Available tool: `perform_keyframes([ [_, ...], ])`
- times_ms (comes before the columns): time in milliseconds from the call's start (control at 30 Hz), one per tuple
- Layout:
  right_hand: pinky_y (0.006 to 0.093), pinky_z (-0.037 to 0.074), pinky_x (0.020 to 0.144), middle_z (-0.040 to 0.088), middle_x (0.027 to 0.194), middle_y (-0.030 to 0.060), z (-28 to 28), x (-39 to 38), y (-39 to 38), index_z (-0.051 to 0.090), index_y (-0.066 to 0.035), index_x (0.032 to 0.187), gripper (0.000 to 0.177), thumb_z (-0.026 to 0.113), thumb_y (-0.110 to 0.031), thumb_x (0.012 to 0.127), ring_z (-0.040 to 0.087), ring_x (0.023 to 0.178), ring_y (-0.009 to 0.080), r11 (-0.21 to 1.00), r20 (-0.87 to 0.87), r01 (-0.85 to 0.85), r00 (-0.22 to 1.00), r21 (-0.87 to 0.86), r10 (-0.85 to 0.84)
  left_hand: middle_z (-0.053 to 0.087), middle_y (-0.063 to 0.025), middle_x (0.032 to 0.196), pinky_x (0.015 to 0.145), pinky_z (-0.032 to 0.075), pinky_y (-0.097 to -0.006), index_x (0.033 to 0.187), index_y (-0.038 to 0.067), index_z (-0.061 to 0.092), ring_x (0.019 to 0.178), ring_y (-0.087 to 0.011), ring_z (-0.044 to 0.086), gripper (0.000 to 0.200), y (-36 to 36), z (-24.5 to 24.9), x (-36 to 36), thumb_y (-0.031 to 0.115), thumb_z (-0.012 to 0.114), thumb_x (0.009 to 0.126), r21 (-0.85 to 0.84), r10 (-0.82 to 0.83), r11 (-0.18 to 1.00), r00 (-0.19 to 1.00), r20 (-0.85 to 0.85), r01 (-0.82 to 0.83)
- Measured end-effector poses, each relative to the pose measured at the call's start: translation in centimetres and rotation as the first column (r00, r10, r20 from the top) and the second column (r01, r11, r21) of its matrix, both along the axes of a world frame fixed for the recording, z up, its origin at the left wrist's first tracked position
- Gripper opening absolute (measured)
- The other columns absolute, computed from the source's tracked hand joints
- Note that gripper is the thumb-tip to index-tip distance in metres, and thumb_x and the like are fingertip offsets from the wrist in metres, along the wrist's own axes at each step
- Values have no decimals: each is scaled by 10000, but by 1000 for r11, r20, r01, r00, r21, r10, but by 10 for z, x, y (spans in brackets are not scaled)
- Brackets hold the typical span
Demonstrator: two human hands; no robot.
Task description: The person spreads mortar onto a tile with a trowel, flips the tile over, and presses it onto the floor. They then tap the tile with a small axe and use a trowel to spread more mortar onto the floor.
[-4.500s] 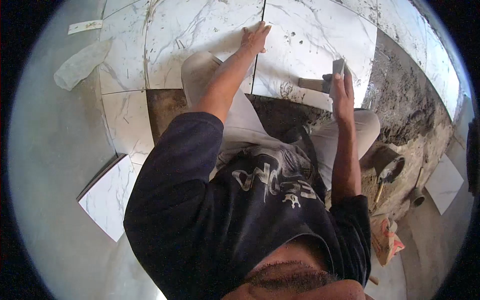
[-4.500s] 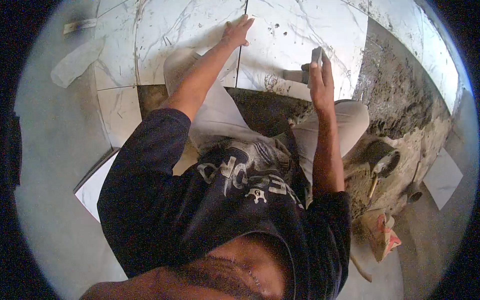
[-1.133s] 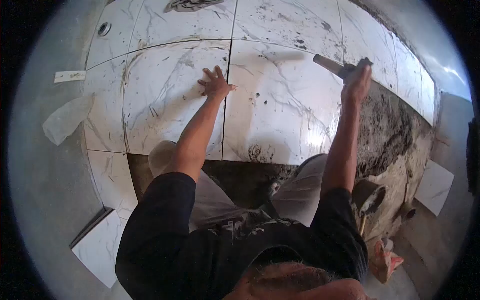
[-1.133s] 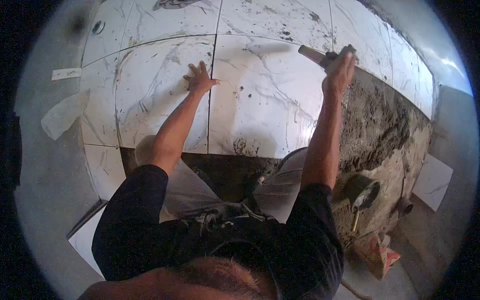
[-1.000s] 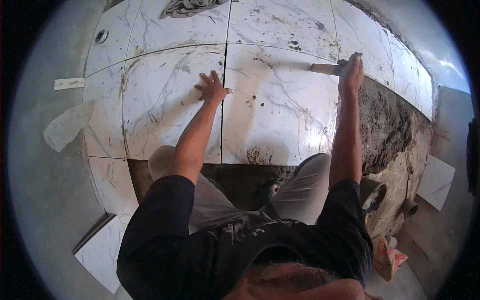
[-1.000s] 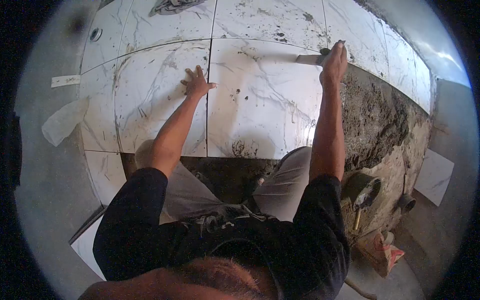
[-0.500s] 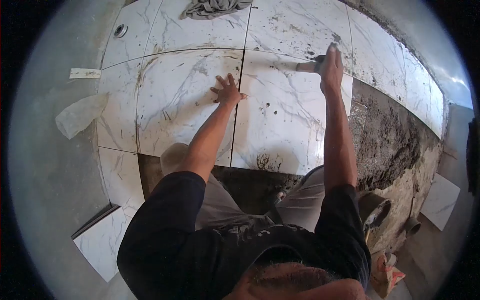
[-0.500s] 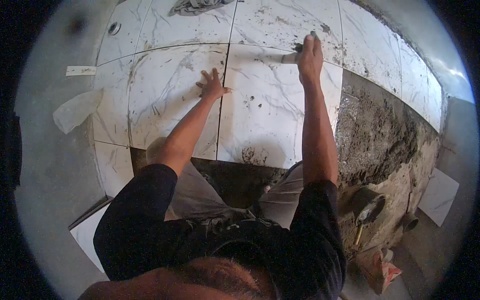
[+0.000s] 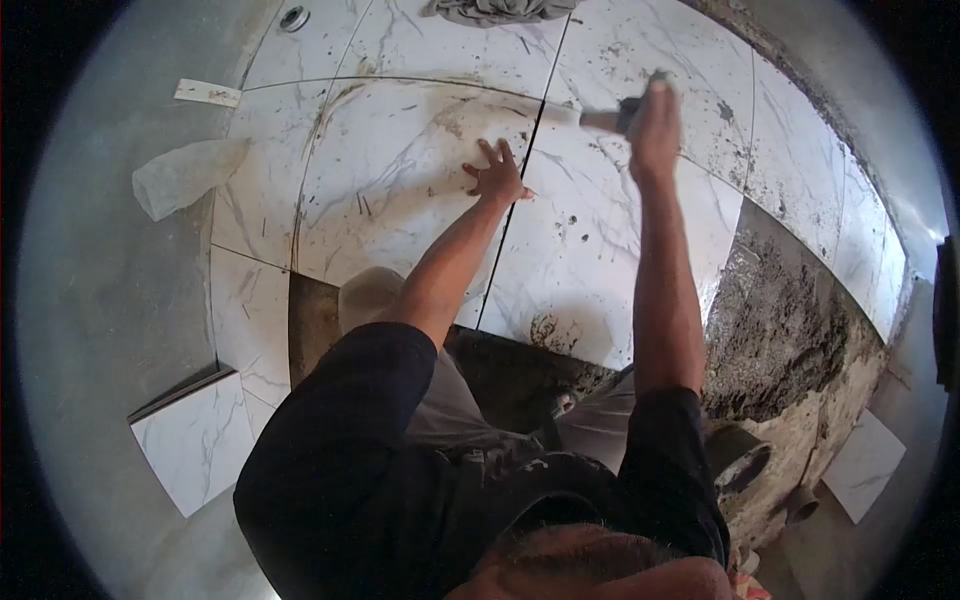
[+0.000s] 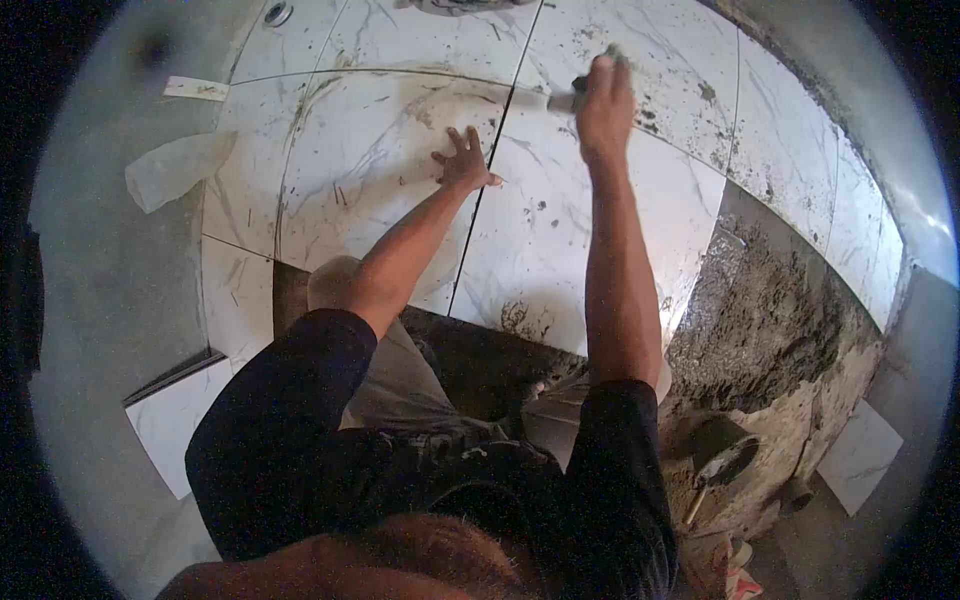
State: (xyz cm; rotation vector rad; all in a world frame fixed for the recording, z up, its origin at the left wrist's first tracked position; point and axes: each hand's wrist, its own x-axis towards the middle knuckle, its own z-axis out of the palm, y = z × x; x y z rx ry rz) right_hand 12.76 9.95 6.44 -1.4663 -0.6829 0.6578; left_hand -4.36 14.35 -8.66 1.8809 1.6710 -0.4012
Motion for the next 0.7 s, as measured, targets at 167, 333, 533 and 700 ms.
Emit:
perform_keyframes([
  [167, 313, 439, 666, 571, 859, 137, 23, -8, 7, 466, 2, 1145, 495, 400, -433, 918, 541, 762, 185, 1000, 4, -23, 1000, 8, 23, -118, -168, 1454, 801, 374, -700, 1411, 182, -15, 1233, -590, 70, 1193, 7, -1, 2, 417, 804, 576, -15, -20, 1000, 999, -37, 20],
  [333, 290, 422, 608, 557, 827, 112, -19, -13, 23, 470, -20, 1132, 482, 406, -444, 913, 528, 734, 154, 995, -16, -52, 999, -89, 51, -64, -194, 1451, 822, 385, -679, 1407, 170, -13, 1212, -610, 104, 1207, 0, -4, 1, 468, 794, 561, 13, -33, 999, 998, -55, 33],
  [533, 309, 427, 621, 549, 841, 112, -8, -21, 8, 467, 3, 1115, 496, 400, -445, 911, 519, 744, 163, 998, 0, -41, 999, -48, 41, -128, -172, 1451, 795, 357, -714, 1414, 194, 5, 1231, -594, 67, 1184, 2, -4, 2, 424, 806, 574, -10, 7, 1000, 1000, -25, -8],
  [700, 323, 437, 635, 548, 814, 91, 6, -26, 16, 456, 9, 1135, 495, 405, -432, 917, 513, 740, 178, 999, -99, -27, 995, 31, 30, -125, -174, 1451, 797, 350, -717, 1414, 187, 11, 1230, -594, 75, 1184, 2, -4, 3, 422, 808, 571, 7, -3, 1000, 1000, -19, 4],
])
